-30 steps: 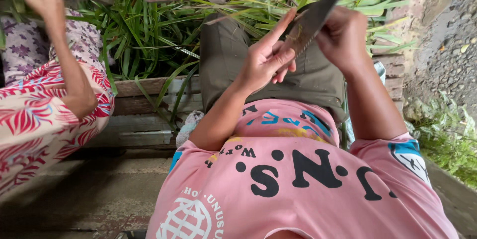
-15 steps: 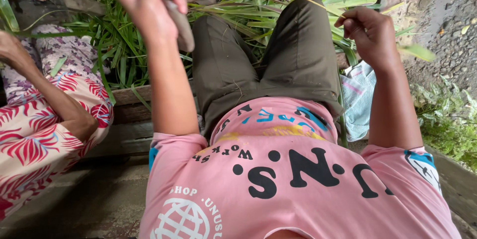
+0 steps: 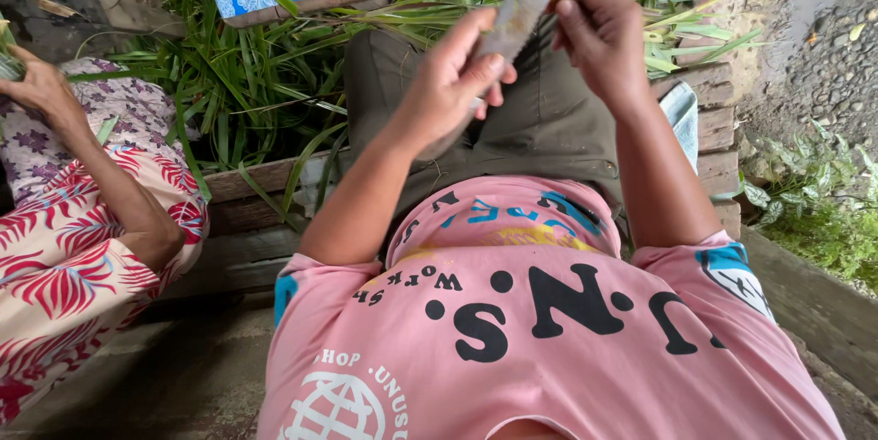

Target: The person sits on a wooden bench and uses a knife to scrape and trim long green plant leaves. They hold each leaf with one hand and run the knife along its length to remove edges or fibers, then place the processed pieces into a wooden crate.

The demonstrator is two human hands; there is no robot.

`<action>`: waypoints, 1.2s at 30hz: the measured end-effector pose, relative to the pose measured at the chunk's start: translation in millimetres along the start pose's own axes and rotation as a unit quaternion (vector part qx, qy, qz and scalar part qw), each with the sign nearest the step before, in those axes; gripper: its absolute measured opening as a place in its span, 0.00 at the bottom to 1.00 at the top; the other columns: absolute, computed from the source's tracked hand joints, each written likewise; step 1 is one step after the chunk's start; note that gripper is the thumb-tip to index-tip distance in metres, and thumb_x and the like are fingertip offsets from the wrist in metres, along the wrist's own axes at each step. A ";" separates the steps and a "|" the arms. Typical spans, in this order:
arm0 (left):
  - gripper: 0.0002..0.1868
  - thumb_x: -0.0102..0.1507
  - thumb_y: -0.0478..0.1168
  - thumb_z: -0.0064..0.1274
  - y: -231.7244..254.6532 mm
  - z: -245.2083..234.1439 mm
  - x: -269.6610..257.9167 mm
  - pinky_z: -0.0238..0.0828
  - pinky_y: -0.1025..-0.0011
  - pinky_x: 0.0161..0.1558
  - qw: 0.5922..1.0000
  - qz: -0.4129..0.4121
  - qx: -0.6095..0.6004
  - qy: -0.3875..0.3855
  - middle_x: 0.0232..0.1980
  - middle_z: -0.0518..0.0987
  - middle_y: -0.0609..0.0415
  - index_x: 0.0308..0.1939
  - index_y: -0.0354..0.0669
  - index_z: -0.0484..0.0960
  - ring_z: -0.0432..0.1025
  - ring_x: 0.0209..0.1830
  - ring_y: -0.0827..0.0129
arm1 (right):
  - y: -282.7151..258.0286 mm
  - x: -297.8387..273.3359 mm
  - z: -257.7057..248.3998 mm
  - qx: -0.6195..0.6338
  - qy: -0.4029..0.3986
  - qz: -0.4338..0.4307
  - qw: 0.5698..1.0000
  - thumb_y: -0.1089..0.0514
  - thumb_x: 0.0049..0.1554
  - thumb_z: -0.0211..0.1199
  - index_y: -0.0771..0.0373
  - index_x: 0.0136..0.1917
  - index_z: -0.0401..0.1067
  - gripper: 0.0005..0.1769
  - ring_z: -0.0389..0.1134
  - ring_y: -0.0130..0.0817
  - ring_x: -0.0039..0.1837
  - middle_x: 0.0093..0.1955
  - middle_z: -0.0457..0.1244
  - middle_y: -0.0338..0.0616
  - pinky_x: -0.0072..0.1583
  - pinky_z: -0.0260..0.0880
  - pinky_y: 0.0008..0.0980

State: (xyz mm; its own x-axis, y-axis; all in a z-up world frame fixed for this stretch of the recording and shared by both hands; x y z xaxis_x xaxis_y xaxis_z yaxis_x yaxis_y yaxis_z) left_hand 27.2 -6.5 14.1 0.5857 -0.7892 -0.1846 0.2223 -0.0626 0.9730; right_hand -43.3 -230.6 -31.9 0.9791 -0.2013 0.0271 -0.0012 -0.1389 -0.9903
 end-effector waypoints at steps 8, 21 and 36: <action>0.33 0.76 0.45 0.43 11.6 8.6 -7.6 0.67 0.75 0.18 0.992 -0.091 -0.085 0.013 0.32 0.79 0.45 0.83 0.65 0.48 0.70 0.19 0.68 | -7.4 -0.8 26.7 0.024 -0.070 0.046 0.996 0.59 0.74 0.54 0.64 0.53 0.69 0.08 0.62 0.24 0.41 0.40 0.59 0.39 0.40 0.59 0.22; 0.31 0.78 0.39 0.48 -1.7 -47.3 -6.2 0.64 0.71 0.18 0.970 0.037 -0.164 0.178 0.33 0.77 0.41 0.83 0.56 0.55 0.68 0.19 0.64 | -16.5 -51.8 -0.7 -0.147 -0.140 0.006 0.979 0.69 0.57 0.69 0.64 0.59 0.69 0.18 0.66 0.42 0.62 0.63 0.59 0.53 0.60 0.71 0.38; 0.33 0.81 0.35 0.44 -16.4 -2.8 -20.7 0.67 0.75 0.18 0.979 0.033 -0.200 0.003 0.34 0.80 0.40 0.84 0.67 0.49 0.66 0.18 0.69 | -24.8 -55.0 22.0 -0.053 -0.022 0.012 0.998 0.42 0.63 0.64 0.65 0.73 0.66 0.34 0.59 0.27 0.60 0.66 0.62 0.41 0.61 0.55 0.22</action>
State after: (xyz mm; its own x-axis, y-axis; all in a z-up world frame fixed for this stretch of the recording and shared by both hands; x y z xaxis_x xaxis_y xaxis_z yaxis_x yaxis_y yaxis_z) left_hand 13.6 12.6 1.6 0.6133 -0.7798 -0.1258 0.4716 0.2337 0.8503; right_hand -92.7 -194.8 -11.8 0.9865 -0.1637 -0.0045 -0.0437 -0.2363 -0.9707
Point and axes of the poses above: each hand's wrist, its own x-axis towards the middle knuckle, its own z-axis out of the palm, y = z × x, the point moved 1 cm from there along x, towards the middle knuckle
